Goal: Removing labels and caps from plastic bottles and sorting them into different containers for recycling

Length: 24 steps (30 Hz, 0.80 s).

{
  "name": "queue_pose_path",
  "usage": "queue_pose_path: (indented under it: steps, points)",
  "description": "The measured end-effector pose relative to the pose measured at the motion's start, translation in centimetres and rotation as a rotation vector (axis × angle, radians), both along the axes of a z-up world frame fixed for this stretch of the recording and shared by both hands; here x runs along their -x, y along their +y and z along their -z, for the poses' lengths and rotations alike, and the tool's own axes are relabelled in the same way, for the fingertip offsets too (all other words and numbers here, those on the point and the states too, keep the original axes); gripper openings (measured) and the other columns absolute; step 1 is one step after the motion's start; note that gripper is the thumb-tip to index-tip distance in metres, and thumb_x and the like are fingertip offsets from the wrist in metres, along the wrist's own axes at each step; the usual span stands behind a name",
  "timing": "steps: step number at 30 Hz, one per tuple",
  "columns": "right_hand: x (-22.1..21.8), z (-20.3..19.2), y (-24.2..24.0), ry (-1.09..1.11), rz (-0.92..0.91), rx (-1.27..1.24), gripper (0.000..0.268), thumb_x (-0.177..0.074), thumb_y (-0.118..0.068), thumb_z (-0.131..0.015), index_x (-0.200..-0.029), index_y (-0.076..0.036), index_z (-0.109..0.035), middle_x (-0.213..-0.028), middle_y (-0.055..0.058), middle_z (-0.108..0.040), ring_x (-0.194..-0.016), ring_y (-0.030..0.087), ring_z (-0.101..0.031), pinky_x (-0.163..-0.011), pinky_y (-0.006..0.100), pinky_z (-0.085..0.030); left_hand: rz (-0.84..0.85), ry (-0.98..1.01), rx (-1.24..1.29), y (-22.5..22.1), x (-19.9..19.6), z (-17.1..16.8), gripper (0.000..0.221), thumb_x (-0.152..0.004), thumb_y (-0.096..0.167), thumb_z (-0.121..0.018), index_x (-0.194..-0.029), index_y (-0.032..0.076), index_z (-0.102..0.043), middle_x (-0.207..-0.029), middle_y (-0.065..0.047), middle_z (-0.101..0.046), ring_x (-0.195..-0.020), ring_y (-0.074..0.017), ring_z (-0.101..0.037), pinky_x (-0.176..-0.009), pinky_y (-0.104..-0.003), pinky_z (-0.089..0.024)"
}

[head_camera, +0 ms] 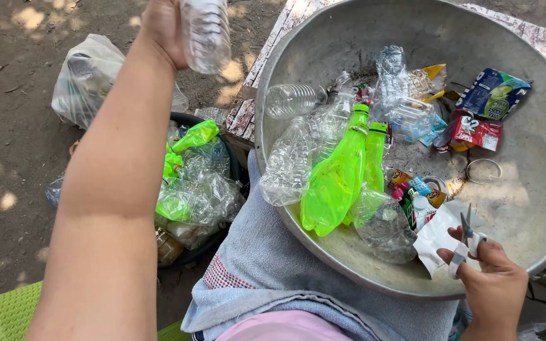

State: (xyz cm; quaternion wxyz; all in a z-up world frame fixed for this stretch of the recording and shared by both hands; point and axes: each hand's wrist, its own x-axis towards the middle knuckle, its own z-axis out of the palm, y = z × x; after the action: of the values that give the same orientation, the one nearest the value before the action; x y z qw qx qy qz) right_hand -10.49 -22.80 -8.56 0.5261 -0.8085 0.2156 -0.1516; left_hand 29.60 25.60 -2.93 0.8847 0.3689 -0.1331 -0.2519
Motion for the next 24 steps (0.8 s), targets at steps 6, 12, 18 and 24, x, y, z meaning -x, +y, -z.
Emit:
queue_pose_path:
  steps: [6, 12, 18, 24]
  points:
    - [0.1, 1.8, -0.8, 0.135, 0.044, -0.231, 0.041, -0.073, 0.031, -0.050, -0.111, 0.022, -0.063, -0.128, 0.022, -0.069, -0.077, 0.032, -0.069, -0.057, 0.029, -0.047, 0.198, -0.084, 0.284, -11.2, 12.6, -0.4, 0.048, -0.095, 0.021, -0.074, -0.134, -0.002, -0.057, -0.111, -0.011, -0.073, -0.094, -0.0183, -0.071, -0.085, -0.033, -0.061]
    - [0.0, 1.3, 1.6, -0.093, 0.012, -0.290, 0.048, -0.076, 0.026, -0.058, -0.121, 0.011, -0.069, -0.098, 0.019, -0.070, -0.101, 0.031, -0.075, -0.066, 0.029, -0.057, 0.113, -0.105, 0.160, -21.6, 23.4, 4.6, 0.058, -0.099, 0.027, -0.065, -0.149, 0.009, -0.044, -0.129, -0.015, -0.067, -0.111, -0.0314, -0.070, -0.094, -0.044, -0.054]
    - [-0.5, 3.1, 3.3, -0.379, -0.255, -0.127, 0.038, -0.087, -0.032, -0.073, -0.106, -0.003, -0.059, -0.111, 0.020, -0.074, -0.121, 0.026, -0.063, -0.113, 0.044, -0.044, -0.137, -0.136, 0.089, -26.3, 27.0, 9.8, 0.084, -0.089, 0.024, -0.082, -0.159, 0.012, -0.037, -0.135, -0.011, -0.063, -0.122, -0.0186, -0.059, -0.104, -0.039, -0.054]
    - [0.2, 5.0, 1.7, -0.320, -0.609, -0.261, 0.075, -0.091, -0.071, -0.054, -0.122, -0.002, -0.050, -0.106, 0.019, -0.067, -0.108, 0.025, -0.057, -0.101, 0.039, -0.036, -0.147, -0.229, 0.054, -27.3, 27.8, 9.9, 0.084, -0.096, 0.032, -0.076, -0.163, 0.013, -0.030, -0.140, -0.009, -0.060, -0.128, -0.0141, -0.051, -0.115, -0.041, -0.043]
